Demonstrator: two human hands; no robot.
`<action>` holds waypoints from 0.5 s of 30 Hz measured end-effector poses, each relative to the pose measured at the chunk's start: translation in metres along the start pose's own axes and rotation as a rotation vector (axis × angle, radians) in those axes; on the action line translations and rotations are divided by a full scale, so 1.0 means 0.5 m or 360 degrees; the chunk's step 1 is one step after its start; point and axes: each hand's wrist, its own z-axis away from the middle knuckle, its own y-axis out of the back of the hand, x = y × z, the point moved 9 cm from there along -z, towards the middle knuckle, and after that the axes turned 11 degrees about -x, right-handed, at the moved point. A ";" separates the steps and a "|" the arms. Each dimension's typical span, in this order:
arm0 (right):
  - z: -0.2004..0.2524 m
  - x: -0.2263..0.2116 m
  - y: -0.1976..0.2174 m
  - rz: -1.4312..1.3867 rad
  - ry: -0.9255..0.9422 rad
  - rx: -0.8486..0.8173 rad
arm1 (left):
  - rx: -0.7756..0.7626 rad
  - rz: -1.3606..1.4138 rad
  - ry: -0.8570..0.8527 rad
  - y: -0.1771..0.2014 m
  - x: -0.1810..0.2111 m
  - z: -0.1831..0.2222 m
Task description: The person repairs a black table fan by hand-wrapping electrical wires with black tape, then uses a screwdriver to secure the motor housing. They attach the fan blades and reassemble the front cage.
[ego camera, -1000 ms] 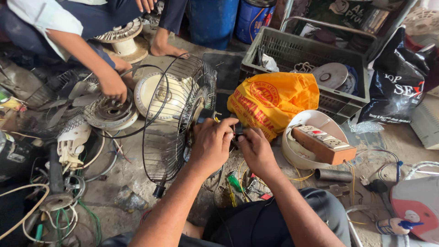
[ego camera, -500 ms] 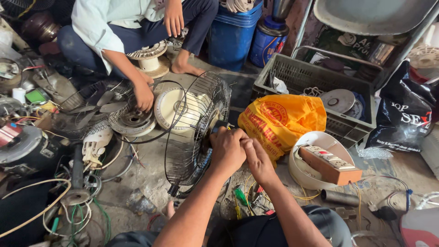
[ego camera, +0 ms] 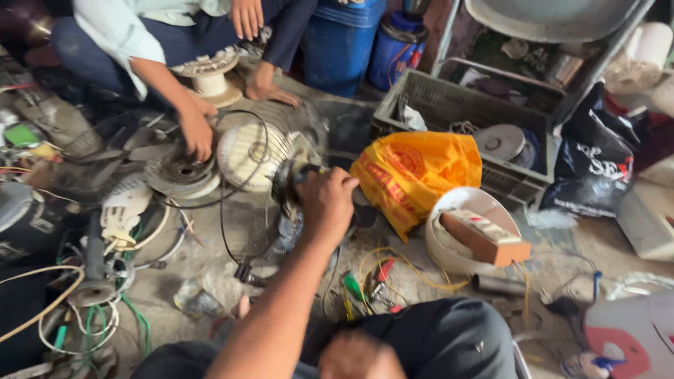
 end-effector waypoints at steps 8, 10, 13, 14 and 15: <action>0.177 -0.098 -0.048 -0.0414 0.0194 -0.0356 | -0.0332 0.0178 -0.0066 -0.028 0.002 0.001; 0.084 0.004 0.010 -0.0356 -0.0494 -0.0054 | -0.0410 0.0242 -0.0083 -0.032 0.000 -0.001; -0.084 0.076 0.076 -0.0811 -0.0477 0.0178 | -0.0414 0.0284 -0.0121 -0.027 0.001 -0.008; -0.128 0.080 0.086 -0.0849 -0.0381 0.0200 | -0.0399 0.0293 -0.0140 -0.025 0.005 -0.009; -0.155 0.084 0.082 -0.0888 -0.0373 0.0153 | -0.0397 0.0256 -0.0133 -0.024 0.006 -0.009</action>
